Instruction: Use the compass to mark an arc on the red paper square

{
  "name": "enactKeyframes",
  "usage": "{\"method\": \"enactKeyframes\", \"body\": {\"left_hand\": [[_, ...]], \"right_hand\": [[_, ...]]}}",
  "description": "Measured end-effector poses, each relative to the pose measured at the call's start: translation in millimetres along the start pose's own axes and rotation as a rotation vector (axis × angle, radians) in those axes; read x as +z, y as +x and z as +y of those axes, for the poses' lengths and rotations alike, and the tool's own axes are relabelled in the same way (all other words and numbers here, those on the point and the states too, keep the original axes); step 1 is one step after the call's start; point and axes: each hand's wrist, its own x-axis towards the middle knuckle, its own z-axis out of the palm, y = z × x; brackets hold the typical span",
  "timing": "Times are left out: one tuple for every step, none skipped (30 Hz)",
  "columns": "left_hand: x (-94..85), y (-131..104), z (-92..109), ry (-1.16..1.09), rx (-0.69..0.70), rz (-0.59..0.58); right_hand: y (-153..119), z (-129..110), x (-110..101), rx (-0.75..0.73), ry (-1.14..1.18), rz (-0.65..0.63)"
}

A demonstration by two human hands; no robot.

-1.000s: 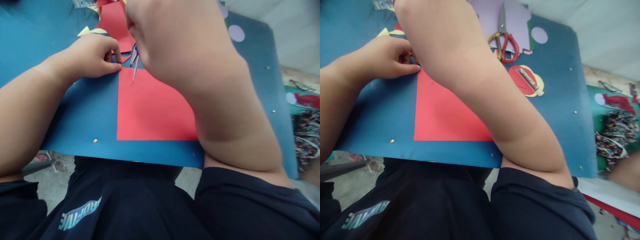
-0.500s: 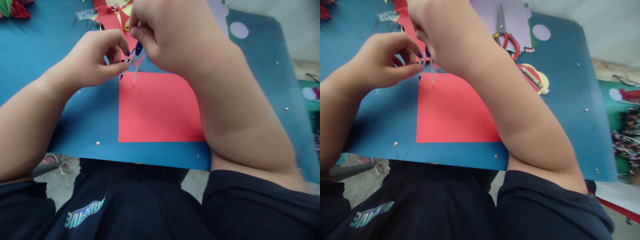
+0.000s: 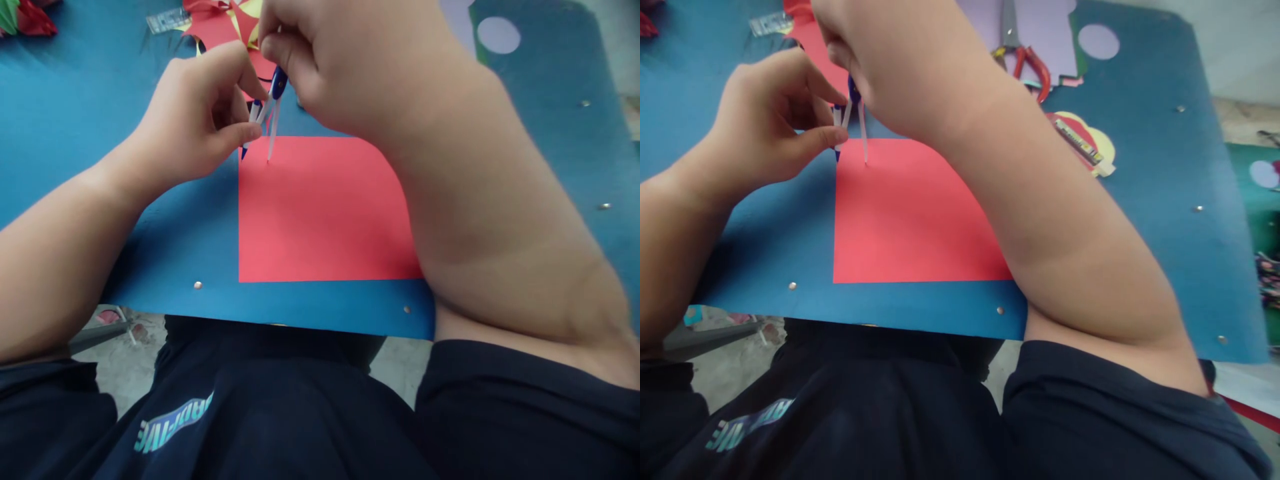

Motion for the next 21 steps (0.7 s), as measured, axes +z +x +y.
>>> {"method": "enactKeyframes", "body": {"left_hand": [[-0.1,0.5,-0.8,0.003,0.006,0.003],[-0.2,0.8,-1.6,0.008,0.009,0.006],[-0.5,1.1,-2.3,0.012,0.011,0.007],[-0.7,1.2,-2.8,0.017,0.010,0.004],[-1.0,1.1,-3.1,0.021,0.008,-0.005],[-1.2,0.9,-3.3,0.027,0.005,-0.017],[-1.3,0.7,-3.5,0.034,0.001,-0.029],[-1.5,0.4,-3.8,0.043,-0.001,-0.038],[-1.5,0.3,-4.1,0.051,-0.003,-0.045],[-1.6,0.1,-4.6,0.059,-0.004,-0.048],[-1.7,0.1,-5.1,0.065,-0.003,-0.049],[-1.9,0.1,-5.6,0.067,-0.002,-0.050],[-2.3,0.1,-5.9,0.065,0.000,-0.052],[-2.9,0.1,-6.1,0.061,0.002,-0.056],[-3.7,0.1,-6.1,0.054,0.004,-0.063],[-4.7,0.0,-5.8,0.049,0.007,-0.073],[-5.9,-0.2,-5.3,0.046,0.012,-0.087],[-7.3,-0.3,-4.8,0.047,0.017,-0.098],[-8.7,-0.5,-4.4,0.051,0.023,-0.110],[-10.3,-0.5,-4.3,0.055,0.028,-0.122],[-11.9,-0.3,-4.7,0.057,0.033,-0.131]], "right_hand": [[0.0,-0.3,-0.1,0.000,-0.002,-0.002],[0.2,-0.5,-0.2,-0.001,-0.004,-0.003],[0.3,-0.8,-0.4,-0.001,-0.006,-0.004],[0.5,-1.2,-0.6,0.000,-0.009,-0.002],[0.7,-1.8,-0.8,-0.001,-0.010,-0.002],[0.9,-2.5,-1.0,0.001,-0.010,-0.003],[1.0,-3.3,-1.3,0.006,-0.008,-0.005],[1.0,-3.9,-1.6,0.011,-0.003,-0.011],[0.9,-4.4,-1.9,0.021,0.004,-0.019],[0.7,-4.4,-2.1,0.033,0.010,-0.028],[0.3,-3.8,-2.2,0.044,0.016,-0.033],[-0.3,-2.7,-2.1,0.051,0.024,-0.032],[-1.0,-1.0,-1.8,0.047,0.037,-0.027],[-1.9,1.0,-1.4,0.032,0.053,-0.016],[-2.9,3.2,-1.0,0.004,0.075,-0.003],[-4.0,5.0,-0.8,-0.021,0.095,0.008],[-5.2,6.5,-0.9,-0.044,0.114,0.012],[-6.4,7.2,-1.5,-0.059,0.130,0.009],[-7.7,7.4,-2.5,-0.070,0.139,0.001],[-8.9,7.1,-3.9,-0.078,0.141,-0.010],[-10.0,6.4,-5.5,-0.080,0.132,-0.018]]}}
